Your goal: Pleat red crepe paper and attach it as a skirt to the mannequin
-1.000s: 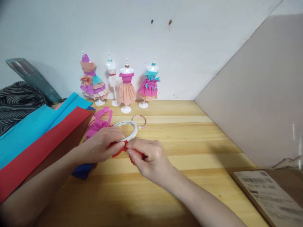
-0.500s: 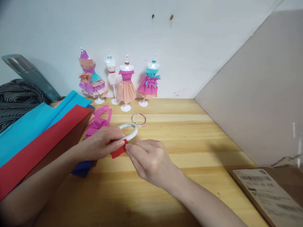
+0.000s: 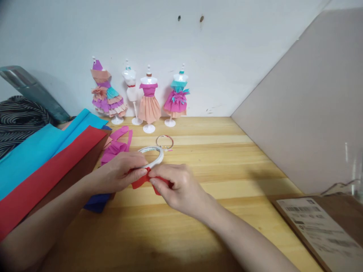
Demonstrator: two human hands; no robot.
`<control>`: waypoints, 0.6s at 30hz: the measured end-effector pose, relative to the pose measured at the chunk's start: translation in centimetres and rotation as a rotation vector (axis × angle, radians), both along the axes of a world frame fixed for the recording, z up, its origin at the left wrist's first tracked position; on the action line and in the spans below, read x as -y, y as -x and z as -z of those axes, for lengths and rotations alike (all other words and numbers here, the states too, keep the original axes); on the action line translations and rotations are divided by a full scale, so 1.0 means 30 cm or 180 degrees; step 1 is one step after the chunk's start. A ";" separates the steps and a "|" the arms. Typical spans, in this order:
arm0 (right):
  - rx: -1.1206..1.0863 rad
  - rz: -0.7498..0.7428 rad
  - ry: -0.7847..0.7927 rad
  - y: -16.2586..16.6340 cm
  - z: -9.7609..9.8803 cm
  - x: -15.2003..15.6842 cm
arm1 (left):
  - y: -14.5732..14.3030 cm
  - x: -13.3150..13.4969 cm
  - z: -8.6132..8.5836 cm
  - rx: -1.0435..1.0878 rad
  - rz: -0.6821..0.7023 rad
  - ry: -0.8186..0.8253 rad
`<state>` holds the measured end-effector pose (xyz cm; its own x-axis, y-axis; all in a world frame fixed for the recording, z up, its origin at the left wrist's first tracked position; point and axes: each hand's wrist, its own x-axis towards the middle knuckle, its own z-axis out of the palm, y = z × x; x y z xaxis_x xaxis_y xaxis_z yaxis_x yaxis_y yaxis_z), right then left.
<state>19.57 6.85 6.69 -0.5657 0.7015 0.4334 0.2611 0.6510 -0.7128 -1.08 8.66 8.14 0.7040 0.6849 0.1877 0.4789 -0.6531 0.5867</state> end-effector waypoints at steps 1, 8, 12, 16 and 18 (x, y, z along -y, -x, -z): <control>-0.0013 -0.0009 0.0038 0.001 0.003 0.000 | -0.001 0.001 -0.002 0.0014 0.0036 -0.0004; 0.0152 0.0223 0.0963 -0.030 -0.036 -0.020 | 0.007 0.002 -0.026 0.0151 -0.0142 0.0416; 0.0337 0.0057 0.1671 -0.045 -0.055 -0.043 | 0.023 -0.005 -0.023 0.0296 -0.0193 0.1306; 0.0614 0.0131 0.1464 -0.061 -0.060 -0.056 | 0.032 -0.013 -0.016 0.0535 -0.0194 0.2111; 0.0718 0.0193 0.1039 -0.078 -0.067 -0.054 | 0.031 -0.016 -0.013 0.0797 -0.0318 0.2381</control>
<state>21.92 8.47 8.70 -0.5745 0.8169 0.0518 0.4657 0.3783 -0.8000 -2.02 9.14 8.54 0.6302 0.7495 -0.2026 0.3104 -0.0041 0.9506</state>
